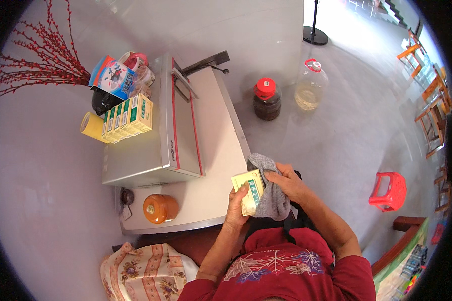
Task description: The person wipes an orange ceramic jar with a grey cloth, then proceeds to wipe several small yellow and green boxes one by one. The person handles each item individually, wiping the surfaces before placing them back on the counter.
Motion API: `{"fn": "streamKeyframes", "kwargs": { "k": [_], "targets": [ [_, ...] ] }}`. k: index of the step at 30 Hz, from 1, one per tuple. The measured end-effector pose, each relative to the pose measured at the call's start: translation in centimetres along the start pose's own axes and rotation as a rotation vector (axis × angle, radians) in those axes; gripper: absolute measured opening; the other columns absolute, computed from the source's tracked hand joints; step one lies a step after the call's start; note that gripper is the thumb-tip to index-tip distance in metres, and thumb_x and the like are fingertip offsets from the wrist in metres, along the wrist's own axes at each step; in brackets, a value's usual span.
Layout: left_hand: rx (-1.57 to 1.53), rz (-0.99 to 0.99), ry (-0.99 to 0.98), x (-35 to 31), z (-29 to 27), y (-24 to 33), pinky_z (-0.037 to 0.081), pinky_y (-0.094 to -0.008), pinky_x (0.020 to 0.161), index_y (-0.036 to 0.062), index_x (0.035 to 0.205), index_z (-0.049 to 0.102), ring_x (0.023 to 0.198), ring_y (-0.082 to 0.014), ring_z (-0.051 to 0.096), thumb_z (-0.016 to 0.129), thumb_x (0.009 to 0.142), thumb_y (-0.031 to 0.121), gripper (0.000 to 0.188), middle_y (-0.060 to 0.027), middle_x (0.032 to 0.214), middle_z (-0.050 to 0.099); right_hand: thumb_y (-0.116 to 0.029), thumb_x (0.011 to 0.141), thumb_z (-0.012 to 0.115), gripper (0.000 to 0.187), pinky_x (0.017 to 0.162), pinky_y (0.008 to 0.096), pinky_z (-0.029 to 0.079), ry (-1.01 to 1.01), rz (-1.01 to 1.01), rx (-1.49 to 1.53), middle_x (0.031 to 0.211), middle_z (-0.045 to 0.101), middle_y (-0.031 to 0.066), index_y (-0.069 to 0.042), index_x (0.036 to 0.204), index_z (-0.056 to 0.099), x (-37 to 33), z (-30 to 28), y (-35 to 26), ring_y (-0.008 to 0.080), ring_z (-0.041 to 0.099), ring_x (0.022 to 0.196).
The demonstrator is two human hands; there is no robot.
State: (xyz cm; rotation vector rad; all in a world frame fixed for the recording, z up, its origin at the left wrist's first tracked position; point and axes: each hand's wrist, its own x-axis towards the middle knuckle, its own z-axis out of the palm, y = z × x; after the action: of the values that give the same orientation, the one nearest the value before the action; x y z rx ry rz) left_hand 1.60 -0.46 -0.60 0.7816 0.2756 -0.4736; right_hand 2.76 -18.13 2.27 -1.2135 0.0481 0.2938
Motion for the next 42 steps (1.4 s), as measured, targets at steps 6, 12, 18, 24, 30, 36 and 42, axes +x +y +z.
{"fn": "streamKeyframes", "kwargs": {
  "k": [6,12,18,24,30,36,42],
  "targets": [
    [0.108,0.279,0.196,0.0,2.7,-0.5,0.053,-0.0272,0.071,0.0093,0.121,0.042,0.084,-0.0128,0.06,0.054,0.089,0.024,0.037,-0.0041,0.099,0.057,-0.02,0.087,0.054,0.024,0.064,0.027,0.042,0.108,-0.16,-0.402,0.07,0.055,0.0036,0.002,0.095,0.055,-1.7,0.2,2.6,0.01,0.048,0.071],
    [0.147,0.355,0.189,0.7,1.4,-0.9,0.052,-0.0252,0.071,0.0119,0.125,0.04,0.085,-0.0118,0.059,0.052,0.091,0.018,0.036,-0.004,0.103,0.057,-0.015,0.084,0.055,0.027,0.076,0.0314,0.043,0.076,-0.176,-0.356,0.092,0.055,0.0131,0.002,0.105,0.053,-4.8,1.2,1.8,0.0186,0.053,0.086],
    [0.297,0.145,0.095,0.3,1.6,-0.5,0.048,-0.0296,0.079,0.0108,0.135,0.03,0.098,-0.0153,0.055,0.049,0.093,0.027,0.049,-0.0077,0.111,0.053,-0.007,0.079,0.058,0.032,0.086,0.0349,0.042,0.097,-0.418,-0.675,0.111,0.052,0.0179,0.002,0.109,0.054,-4.0,1.1,1.6,0.0296,0.054,0.101],
    [0.275,0.175,0.086,0.3,1.6,-0.1,0.05,-0.0378,0.084,0.0067,0.128,0.038,0.101,-0.022,0.056,0.046,0.09,0.04,0.051,-0.0109,0.114,0.054,-0.005,0.078,0.059,0.028,0.087,0.031,0.042,-0.049,-0.362,-0.454,0.112,0.053,0.0155,0.004,0.104,0.057,-3.4,1.8,0.3,0.0255,0.054,0.103],
    [0.117,0.132,-0.062,-0.4,1.2,1.2,0.052,-0.037,0.08,0.0086,0.132,0.036,0.096,-0.0226,0.058,0.063,0.079,0.031,0.064,-0.0142,0.111,0.055,-0.003,0.082,0.055,0.025,0.083,0.0271,0.042,-0.033,-0.027,-0.257,0.101,0.058,0.0078,0.002,0.106,0.058,-5.4,-0.3,-0.1,0.0133,0.054,0.095],
    [0.372,0.212,-0.234,-1.0,2.4,1.5,0.046,-0.0323,0.089,0.0089,0.136,0.032,0.105,-0.0177,0.053,0.075,0.064,0.005,0.084,-0.0074,0.116,0.053,-0.019,0.082,0.058,0.03,0.069,0.0333,0.043,0.034,-0.53,-0.688,0.087,0.051,0.0139,-0.001,0.106,0.06,-3.6,1.1,-3.4,0.0268,0.053,0.08],
    [0.739,0.263,-0.332,-1.7,1.5,1.9,0.039,-0.0313,0.096,0.0069,0.136,0.032,0.113,-0.0172,0.047,0.08,0.06,0.003,0.091,-0.0054,0.122,0.05,-0.023,0.084,0.057,0.029,0.069,0.0344,0.043,-0.058,-0.526,-0.753,0.088,0.051,0.0152,0.0,0.1,0.062,-1.4,1.1,-3.5,0.0276,0.052,0.082]
  ]
}}
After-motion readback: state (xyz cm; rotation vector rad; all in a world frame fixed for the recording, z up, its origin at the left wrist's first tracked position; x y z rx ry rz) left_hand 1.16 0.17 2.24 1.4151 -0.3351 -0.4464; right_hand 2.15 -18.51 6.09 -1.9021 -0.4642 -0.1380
